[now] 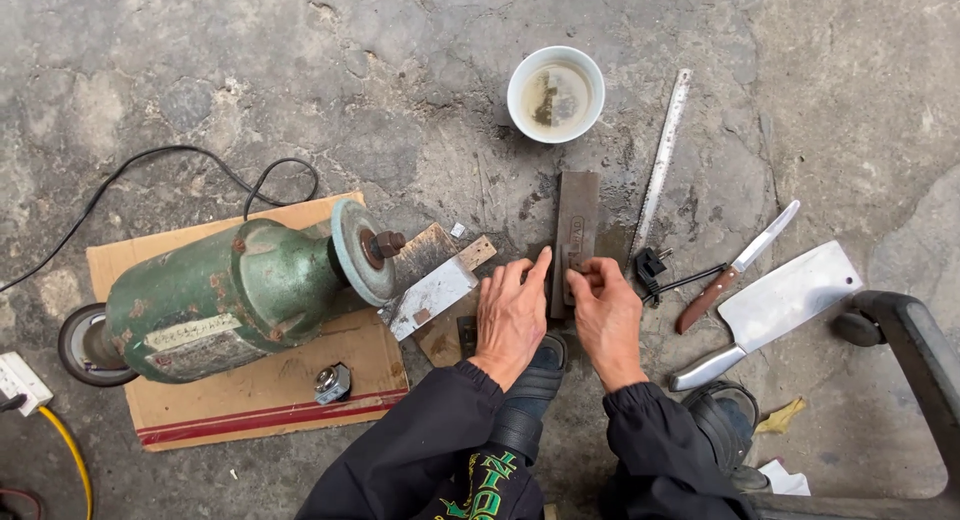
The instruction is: Filing a small metal part with a hand file and then honing the edges on a sharpening stone.
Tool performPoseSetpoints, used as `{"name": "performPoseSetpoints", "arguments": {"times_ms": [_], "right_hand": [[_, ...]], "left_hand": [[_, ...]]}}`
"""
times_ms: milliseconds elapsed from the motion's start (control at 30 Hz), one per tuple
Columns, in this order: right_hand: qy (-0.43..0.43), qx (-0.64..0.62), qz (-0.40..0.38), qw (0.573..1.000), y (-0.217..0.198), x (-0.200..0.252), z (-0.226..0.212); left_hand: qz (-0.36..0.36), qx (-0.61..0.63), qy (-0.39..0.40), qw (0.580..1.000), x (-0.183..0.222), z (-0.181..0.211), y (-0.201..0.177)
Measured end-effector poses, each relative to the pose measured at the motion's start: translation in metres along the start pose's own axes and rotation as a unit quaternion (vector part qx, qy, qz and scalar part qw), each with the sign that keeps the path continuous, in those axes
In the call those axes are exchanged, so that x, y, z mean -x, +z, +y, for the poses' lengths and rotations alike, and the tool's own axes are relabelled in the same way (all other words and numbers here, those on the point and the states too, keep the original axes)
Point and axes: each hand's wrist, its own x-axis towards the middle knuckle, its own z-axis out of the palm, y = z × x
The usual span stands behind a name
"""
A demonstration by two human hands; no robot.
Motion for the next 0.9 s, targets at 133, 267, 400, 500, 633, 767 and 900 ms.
{"name": "performPoseSetpoints", "arguments": {"times_ms": [133, 267, 400, 500, 633, 767, 900], "right_hand": [[-0.103, 0.107, 0.022, 0.989, 0.004, 0.009, -0.016], [-0.081, 0.127, 0.027, 0.988, 0.01, 0.0, -0.007], [-0.063, 0.124, 0.029, 0.99, 0.013, 0.0, -0.006], [-0.062, 0.132, 0.029, 0.989, 0.015, 0.001, -0.008], [-0.06, 0.092, 0.027, 0.994, 0.012, 0.001, -0.011], [-0.034, 0.062, 0.036, 0.997, 0.004, -0.015, 0.002], [-0.043, 0.026, 0.035, 0.998, -0.001, -0.025, 0.002]], "left_hand": [[-0.017, 0.037, 0.022, 0.999, 0.017, 0.003, -0.002], [-0.01, 0.074, 0.024, 0.997, 0.021, 0.014, -0.017], [-0.052, 0.067, 0.044, 0.995, 0.031, 0.001, -0.001], [-0.073, 0.078, 0.028, 0.994, 0.034, -0.001, -0.004], [-0.131, 0.068, 0.018, 0.989, 0.033, -0.006, 0.013], [-0.097, 0.027, 0.045, 0.994, 0.019, -0.023, 0.023], [-0.093, 0.04, 0.039, 0.994, 0.009, -0.029, 0.024]]}}
